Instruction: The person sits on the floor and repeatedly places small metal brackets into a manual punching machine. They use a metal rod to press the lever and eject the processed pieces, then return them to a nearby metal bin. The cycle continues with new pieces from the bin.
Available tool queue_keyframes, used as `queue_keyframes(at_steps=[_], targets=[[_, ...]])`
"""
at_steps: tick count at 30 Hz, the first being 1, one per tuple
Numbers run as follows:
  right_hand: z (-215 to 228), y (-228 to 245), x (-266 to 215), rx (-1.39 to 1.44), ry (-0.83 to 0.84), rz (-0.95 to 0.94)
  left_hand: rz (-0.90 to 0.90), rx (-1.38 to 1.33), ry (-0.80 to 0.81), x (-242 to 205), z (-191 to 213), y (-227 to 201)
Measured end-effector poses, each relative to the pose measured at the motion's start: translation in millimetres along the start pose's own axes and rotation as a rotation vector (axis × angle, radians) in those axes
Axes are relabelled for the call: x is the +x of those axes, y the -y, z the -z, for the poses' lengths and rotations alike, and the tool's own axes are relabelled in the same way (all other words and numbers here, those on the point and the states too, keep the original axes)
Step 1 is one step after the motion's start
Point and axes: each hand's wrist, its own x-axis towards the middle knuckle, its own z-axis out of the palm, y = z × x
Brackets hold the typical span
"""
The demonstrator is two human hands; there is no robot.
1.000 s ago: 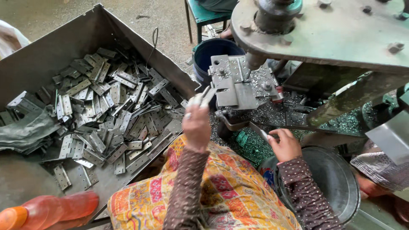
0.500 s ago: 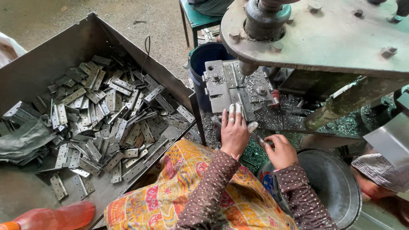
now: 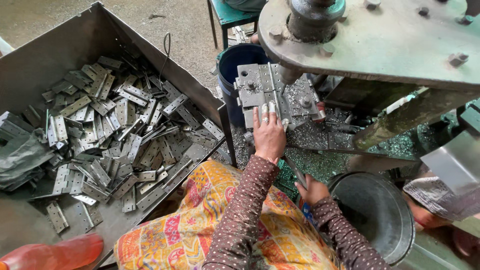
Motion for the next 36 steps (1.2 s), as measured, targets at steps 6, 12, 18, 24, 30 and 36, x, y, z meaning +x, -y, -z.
queue_keyframes(at_steps=[6, 12, 18, 24, 30, 36], targets=[[19.4, -3.8, 14.2, 0.047, 0.059, 0.088, -0.045, 0.117, 0.1, 8.0, -2.2, 4.6], [35.6, 2.8, 11.3, -0.032, 0.044, 0.069, -0.004, 0.113, 0.093, 25.9, -23.4, 10.0], [-11.4, -1.9, -11.1, 0.026, -0.059, 0.019, -0.005, 0.084, 0.139, 10.6, -15.2, 9.0], [51.2, 1.8, 14.6, -0.053, 0.065, 0.05, -0.009, 0.062, 0.147, 26.5, -14.2, 16.7], [24.3, 10.5, -3.4, -0.058, -0.025, 0.01, -0.008, 0.122, 0.136, 40.1, -21.0, 22.5], [15.4, 5.5, -7.3, 0.031, 0.053, -0.018, -0.018, 0.075, 0.325, 31.4, -8.8, 17.7]])
